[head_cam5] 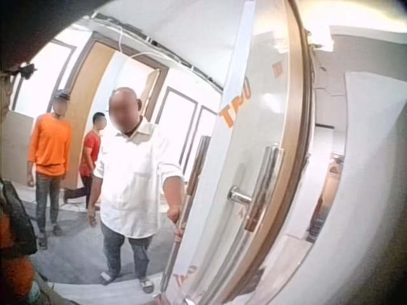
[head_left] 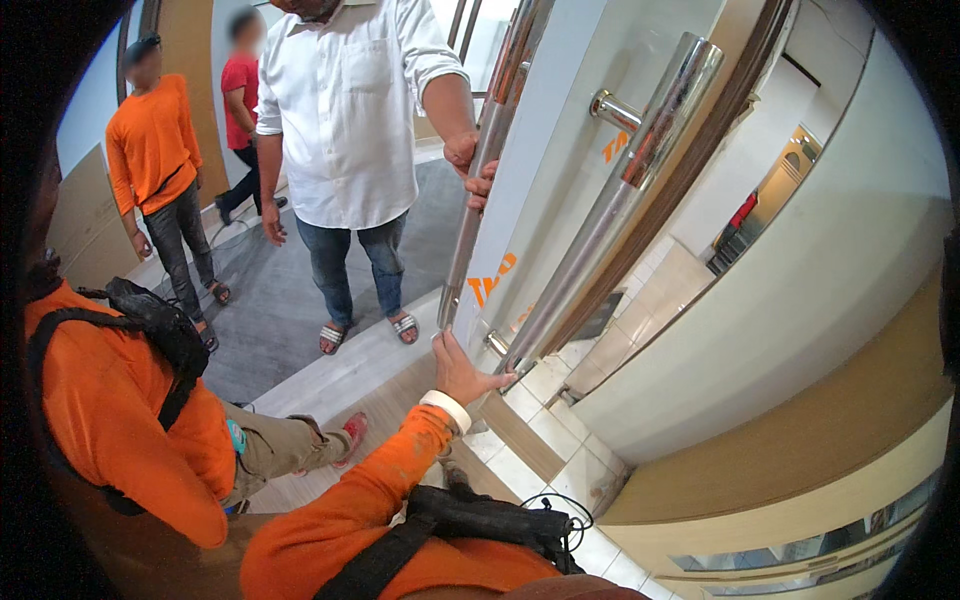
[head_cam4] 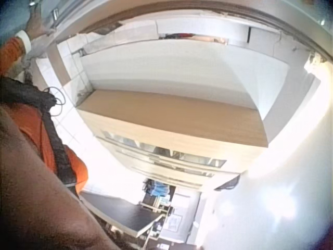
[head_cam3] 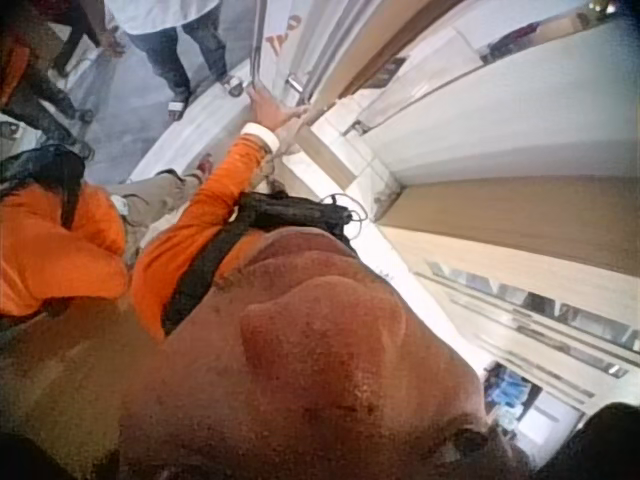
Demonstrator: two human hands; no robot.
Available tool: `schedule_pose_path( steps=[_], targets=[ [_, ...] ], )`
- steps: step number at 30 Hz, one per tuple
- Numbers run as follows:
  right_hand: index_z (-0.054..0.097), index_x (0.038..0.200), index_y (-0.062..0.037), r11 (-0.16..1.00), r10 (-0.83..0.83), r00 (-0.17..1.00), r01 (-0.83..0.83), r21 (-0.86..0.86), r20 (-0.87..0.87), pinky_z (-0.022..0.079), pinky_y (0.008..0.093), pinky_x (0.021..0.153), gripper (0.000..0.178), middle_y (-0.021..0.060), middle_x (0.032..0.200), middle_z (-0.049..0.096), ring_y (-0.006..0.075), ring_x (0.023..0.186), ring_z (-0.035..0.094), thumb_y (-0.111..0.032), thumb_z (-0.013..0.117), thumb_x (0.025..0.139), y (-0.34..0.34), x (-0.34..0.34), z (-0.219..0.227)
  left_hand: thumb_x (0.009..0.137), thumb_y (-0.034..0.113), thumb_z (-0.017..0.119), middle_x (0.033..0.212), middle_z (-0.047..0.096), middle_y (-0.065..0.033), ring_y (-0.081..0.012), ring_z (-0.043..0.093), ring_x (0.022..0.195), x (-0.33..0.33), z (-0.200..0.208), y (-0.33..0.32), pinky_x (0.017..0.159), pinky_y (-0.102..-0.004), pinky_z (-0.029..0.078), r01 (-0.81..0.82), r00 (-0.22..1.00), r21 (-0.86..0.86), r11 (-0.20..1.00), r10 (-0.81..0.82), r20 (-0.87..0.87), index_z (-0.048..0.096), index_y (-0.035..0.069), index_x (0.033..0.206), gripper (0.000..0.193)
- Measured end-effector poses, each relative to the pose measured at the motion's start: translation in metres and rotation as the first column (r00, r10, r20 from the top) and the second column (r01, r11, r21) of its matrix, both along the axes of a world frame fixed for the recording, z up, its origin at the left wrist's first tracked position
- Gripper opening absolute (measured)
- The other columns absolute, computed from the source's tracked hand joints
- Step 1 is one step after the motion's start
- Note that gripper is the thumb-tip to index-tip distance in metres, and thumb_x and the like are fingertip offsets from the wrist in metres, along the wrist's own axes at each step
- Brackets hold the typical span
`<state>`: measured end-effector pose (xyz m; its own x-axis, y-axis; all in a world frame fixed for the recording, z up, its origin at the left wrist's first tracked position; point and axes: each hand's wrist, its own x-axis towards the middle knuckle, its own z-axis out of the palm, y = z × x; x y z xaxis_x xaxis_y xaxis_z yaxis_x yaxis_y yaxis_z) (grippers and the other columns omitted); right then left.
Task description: The person installs a large metallic door handle onto a white door by aligning the handle, inserting screws, and tightening them with an Allen key and a screwdriver while another person assists by holding parts.
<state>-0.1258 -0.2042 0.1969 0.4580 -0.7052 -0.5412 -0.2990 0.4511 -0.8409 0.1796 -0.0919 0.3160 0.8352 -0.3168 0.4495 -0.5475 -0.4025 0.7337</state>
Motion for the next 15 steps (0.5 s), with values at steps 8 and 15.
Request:
schedule_pose_path(
  steps=[8,15],
  targets=[
    [0.053,0.102,-0.0103,1.000,0.005,0.999,-0.005,-0.010,-0.045,0.044,0.0331,0.071,0.036,0.0050,0.090,0.052,0.0160,0.077,0.050,-0.043,0.049,0.089,0.003,-0.004,-0.010,0.039,0.051,0.087,0.119,0.030,-0.0286,-0.0413,0.036,0.112,-0.002,0.006,0.000,0.099,-0.0419,0.034,0.015,0.995,0.029,0.999,-0.012,-0.094,0.018,-0.015,0.126,0.129],
    [0.054,0.100,-0.0093,1.000,0.008,0.997,-0.009,-0.009,-0.082,0.044,0.0332,0.071,0.034,0.0059,0.088,0.053,0.0162,0.076,0.050,-0.041,0.049,0.089,0.001,-0.010,-0.019,0.038,0.050,0.088,0.123,0.027,-0.0313,-0.0440,0.034,0.115,-0.003,-0.006,-0.007,0.101,-0.0430,0.033,-0.035,0.999,0.011,0.999,0.036,-0.010,0.014,-0.016,0.128,0.134]
  ],
)
